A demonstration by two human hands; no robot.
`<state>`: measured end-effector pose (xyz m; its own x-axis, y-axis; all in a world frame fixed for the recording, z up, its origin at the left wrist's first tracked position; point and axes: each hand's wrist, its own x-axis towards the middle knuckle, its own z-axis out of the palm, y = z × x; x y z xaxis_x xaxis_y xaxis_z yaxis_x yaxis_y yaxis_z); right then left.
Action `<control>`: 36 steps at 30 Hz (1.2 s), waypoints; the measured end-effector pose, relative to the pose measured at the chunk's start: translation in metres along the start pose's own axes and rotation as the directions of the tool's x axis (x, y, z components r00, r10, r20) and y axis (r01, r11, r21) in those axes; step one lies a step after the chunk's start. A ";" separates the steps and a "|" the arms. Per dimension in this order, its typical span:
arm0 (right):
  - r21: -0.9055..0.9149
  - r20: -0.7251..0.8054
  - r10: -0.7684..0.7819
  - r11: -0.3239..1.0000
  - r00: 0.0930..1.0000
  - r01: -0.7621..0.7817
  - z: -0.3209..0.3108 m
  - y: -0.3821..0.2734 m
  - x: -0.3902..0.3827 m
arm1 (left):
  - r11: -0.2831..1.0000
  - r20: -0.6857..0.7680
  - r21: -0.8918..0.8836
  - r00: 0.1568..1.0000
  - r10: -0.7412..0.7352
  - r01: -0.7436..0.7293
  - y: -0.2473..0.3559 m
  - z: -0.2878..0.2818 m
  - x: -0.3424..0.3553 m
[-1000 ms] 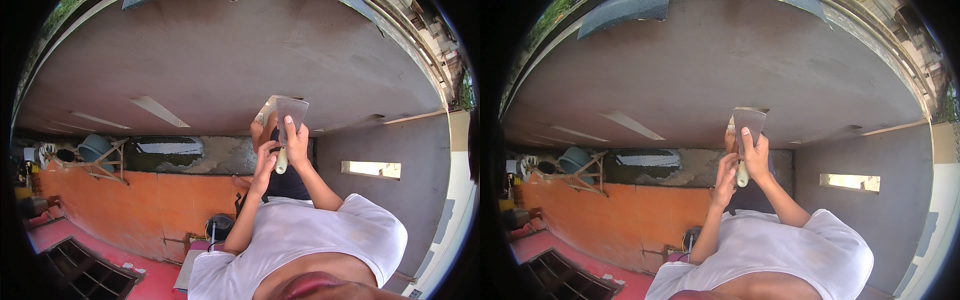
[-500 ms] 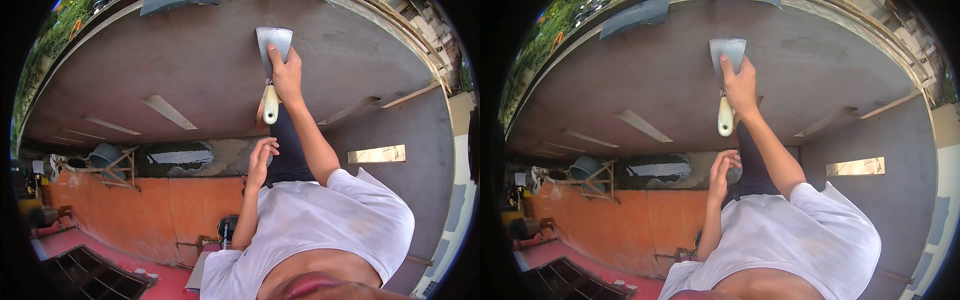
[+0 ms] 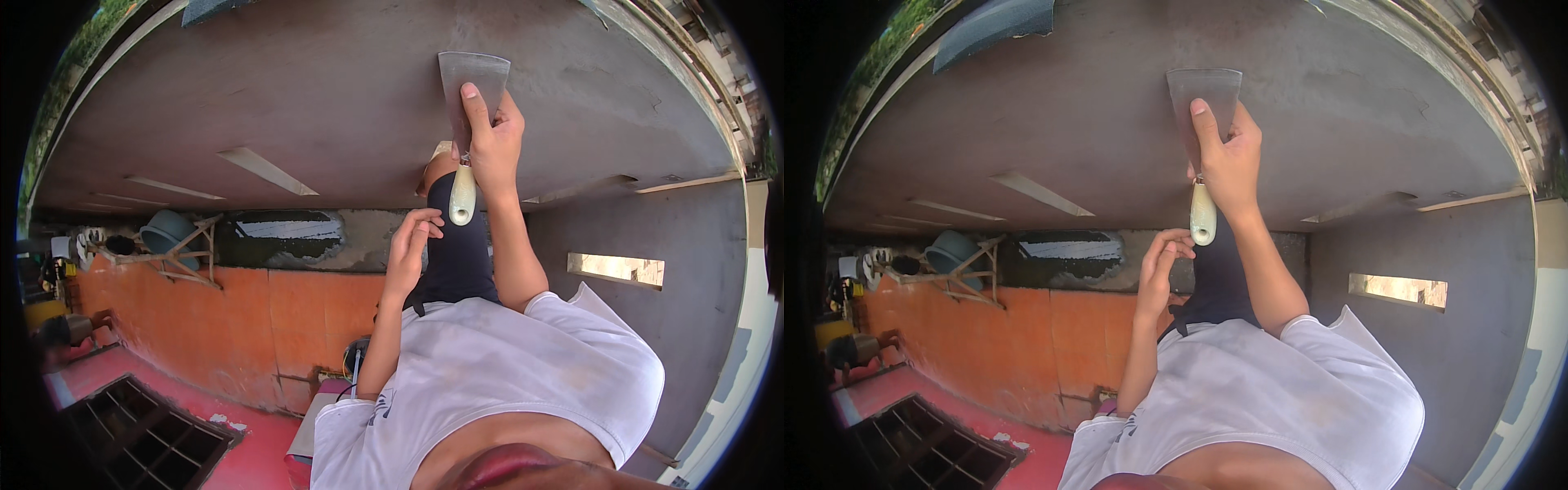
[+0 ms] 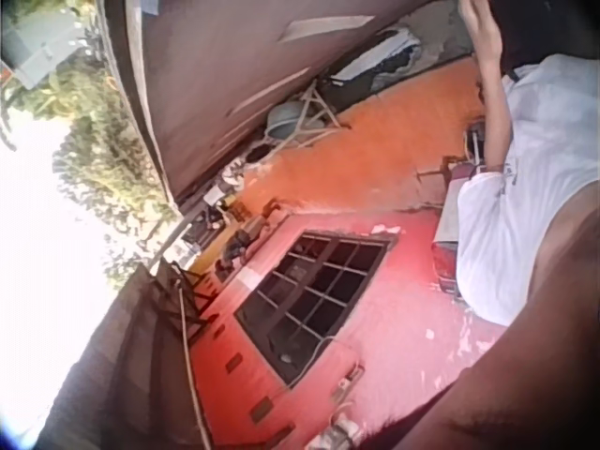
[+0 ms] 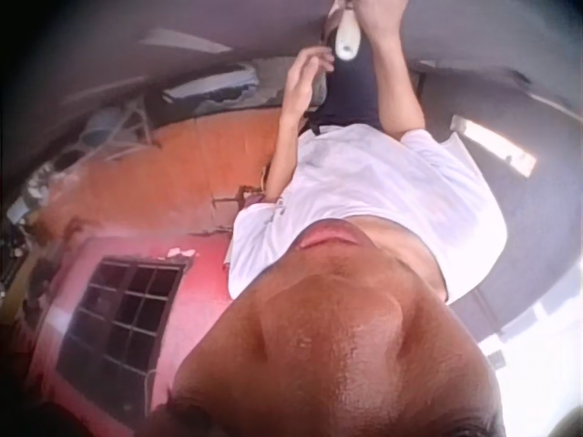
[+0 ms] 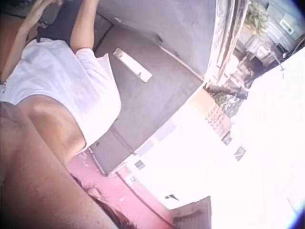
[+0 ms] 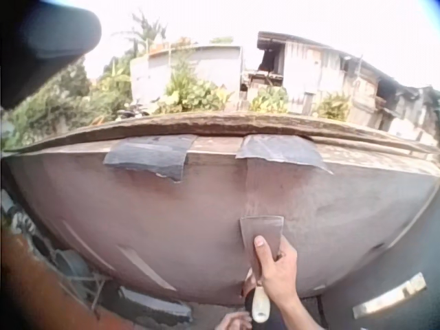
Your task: The person smooths a ceiling surface using a metal trowel and a sanding block. They alternate between scraping with the trowel and rubbing the surface with the sanding block to even out the finish.
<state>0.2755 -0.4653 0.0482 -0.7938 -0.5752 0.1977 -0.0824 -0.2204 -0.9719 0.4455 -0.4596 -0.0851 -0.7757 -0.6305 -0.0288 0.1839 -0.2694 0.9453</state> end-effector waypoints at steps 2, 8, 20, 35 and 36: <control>-0.020 -0.031 0.032 0.999 0.999 -0.033 -0.001 0.012 0.001 | 0.999 0.055 -0.022 0.998 0.033 -0.032 0.006 0.004 0.013; 0.075 -0.064 0.136 0.989 0.989 -0.131 -0.007 0.044 -0.021 | 0.983 0.123 -0.178 0.992 -0.014 0.036 0.005 0.024 0.024; 0.107 -0.048 0.022 0.994 0.999 -0.017 -0.001 0.023 0.001 | 0.951 -0.071 0.149 0.956 0.285 -0.272 0.017 0.041 0.055; 0.034 -0.098 -0.067 0.997 0.993 0.070 0.001 0.039 -0.005 | 0.980 -0.140 0.056 0.970 0.197 -0.191 0.026 0.038 0.046; 0.050 -0.103 -0.052 0.997 0.993 0.057 0.001 0.042 -0.006 | 0.984 -0.135 0.065 0.975 0.175 -0.168 0.029 0.037 0.044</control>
<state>0.2772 -0.4722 0.0069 -0.8461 -0.4790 0.2338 -0.0977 -0.2918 -0.9515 0.3944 -0.4686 -0.0467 -0.6430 -0.7601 0.0939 0.2719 -0.1119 0.9558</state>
